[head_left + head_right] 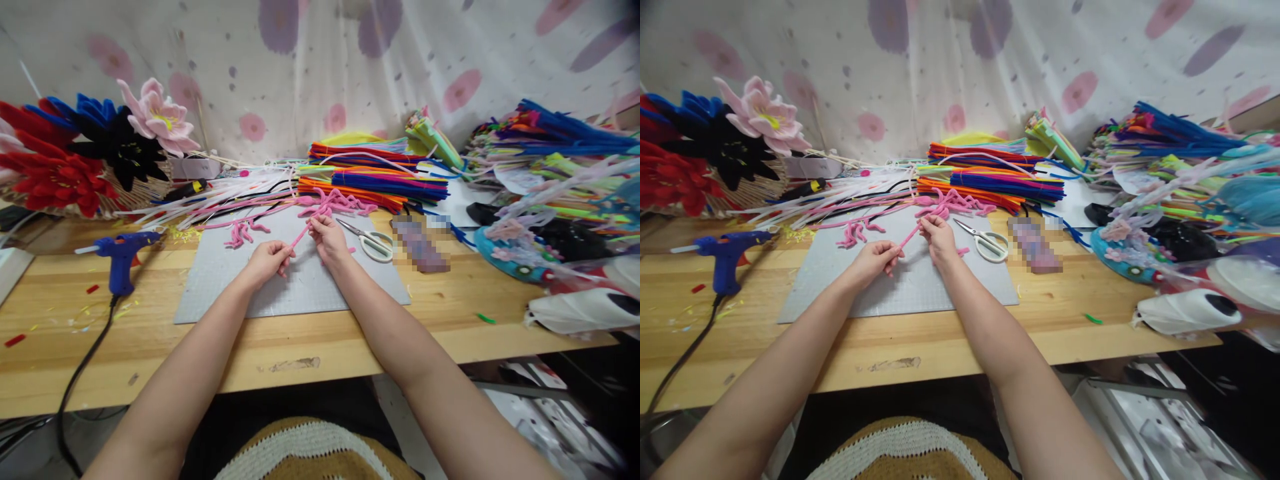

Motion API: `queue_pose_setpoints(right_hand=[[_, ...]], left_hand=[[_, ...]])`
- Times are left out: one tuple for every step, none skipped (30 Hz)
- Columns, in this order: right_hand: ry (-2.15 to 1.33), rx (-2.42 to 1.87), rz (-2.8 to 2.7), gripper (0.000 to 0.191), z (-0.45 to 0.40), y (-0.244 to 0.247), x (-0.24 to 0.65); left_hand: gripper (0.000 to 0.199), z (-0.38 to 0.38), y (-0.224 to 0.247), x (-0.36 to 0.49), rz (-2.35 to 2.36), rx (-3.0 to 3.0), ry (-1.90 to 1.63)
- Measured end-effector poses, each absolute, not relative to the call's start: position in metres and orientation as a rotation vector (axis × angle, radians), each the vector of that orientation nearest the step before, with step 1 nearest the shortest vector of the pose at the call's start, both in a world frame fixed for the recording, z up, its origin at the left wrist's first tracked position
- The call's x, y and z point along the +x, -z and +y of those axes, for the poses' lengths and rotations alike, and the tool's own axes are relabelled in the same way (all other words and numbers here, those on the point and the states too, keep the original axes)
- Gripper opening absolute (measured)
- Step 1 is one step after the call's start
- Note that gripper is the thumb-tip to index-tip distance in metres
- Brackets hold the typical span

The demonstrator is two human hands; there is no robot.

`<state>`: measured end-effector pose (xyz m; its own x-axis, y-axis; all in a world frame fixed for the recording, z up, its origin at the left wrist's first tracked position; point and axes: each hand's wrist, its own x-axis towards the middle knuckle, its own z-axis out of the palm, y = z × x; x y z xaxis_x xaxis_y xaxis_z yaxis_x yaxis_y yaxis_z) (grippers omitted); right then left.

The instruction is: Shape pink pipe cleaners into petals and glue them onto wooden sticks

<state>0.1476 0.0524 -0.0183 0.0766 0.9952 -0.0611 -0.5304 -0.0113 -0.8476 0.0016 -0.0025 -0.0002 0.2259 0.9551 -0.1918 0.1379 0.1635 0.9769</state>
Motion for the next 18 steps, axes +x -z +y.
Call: queue_pose_setpoints(right_hand=[[-1.375, -0.863, -0.719, 0.013, 0.052, 0.018, 0.147], [-1.373, -0.86, -0.734, 0.014, 0.051, 0.018, 0.146], [-1.379, -0.845, -0.755, 0.015, 0.05, 0.018, 0.144], [-1.396, -0.823, -0.783, 0.016, 0.048, 0.017, 0.143], [-1.419, -0.797, -0.814, 0.018, 0.047, 0.016, 0.141], [-1.446, -0.773, -0.847, 0.02, 0.045, 0.015, 0.14], [-1.475, -0.76, -0.884, 0.022, 0.043, 0.014, 0.138], [-1.505, -0.756, -0.921, 0.023, 0.042, 0.013, 0.138], [-1.536, -0.755, -0.958, 0.024, 0.04, 0.012, 0.137], [-1.572, -0.752, -0.992, 0.026, 0.039, 0.011, 0.137], [-1.614, -0.744, -1.023, 0.027, 0.039, 0.011, 0.138], [-1.655, -0.736, -1.049, 0.029, 0.038, 0.011, 0.138], [-1.688, -0.73, -1.066, 0.03, 0.038, 0.011, 0.139], [-1.707, -0.731, -1.076, 0.03, 0.038, 0.011, 0.139], [-1.706, -0.743, -1.083, 0.029, 0.038, 0.012, 0.139], [-1.685, -0.769, -1.088, 0.028, 0.039, 0.013, 0.139], [-1.649, -0.802, -1.09, 0.027, 0.04, 0.014, 0.138], [-1.608, -0.841, -1.091, 0.027, 0.041, 0.016, 0.138]], left_hand=[[0.017, -0.003, -0.002, 0.001, 1.171, 1.227, -0.832], [0.017, -0.004, -0.003, 0.001, 1.15, 1.19, -0.823], [0.017, -0.005, -0.004, 0.0, 1.132, 1.152, -0.814], [0.016, -0.006, -0.004, -0.001, 1.114, 1.116, -0.806], [0.015, -0.006, -0.004, -0.002, 1.098, 1.085, -0.804], [0.014, -0.006, -0.004, -0.002, 1.086, 1.06, -0.805], [0.014, -0.006, -0.003, -0.003, 1.076, 1.043, -0.809], [0.014, -0.006, -0.003, -0.003, 1.067, 1.034, -0.816], [0.014, -0.005, -0.003, -0.003, 1.06, 1.025, -0.831], [0.013, -0.005, -0.003, -0.003, 1.055, 1.014, -0.852], [0.013, -0.004, -0.002, -0.003, 1.052, 0.998, -0.874], [0.013, -0.003, -0.002, -0.003, 1.048, 0.98, -0.891], [0.013, -0.002, -0.001, -0.003, 1.044, 0.96, -0.906], [0.014, -0.002, -0.001, -0.003, 1.039, 0.943, -0.914], [0.015, -0.001, 0.0, -0.003, 1.037, 0.932, -0.917], [0.015, -0.001, 0.0, -0.003, 1.04, 0.926, -0.919], [0.015, -0.001, 0.0, -0.003, 1.052, 0.922, -0.925], [0.015, -0.001, 0.0, -0.003, 1.069, 0.916, -0.935]])
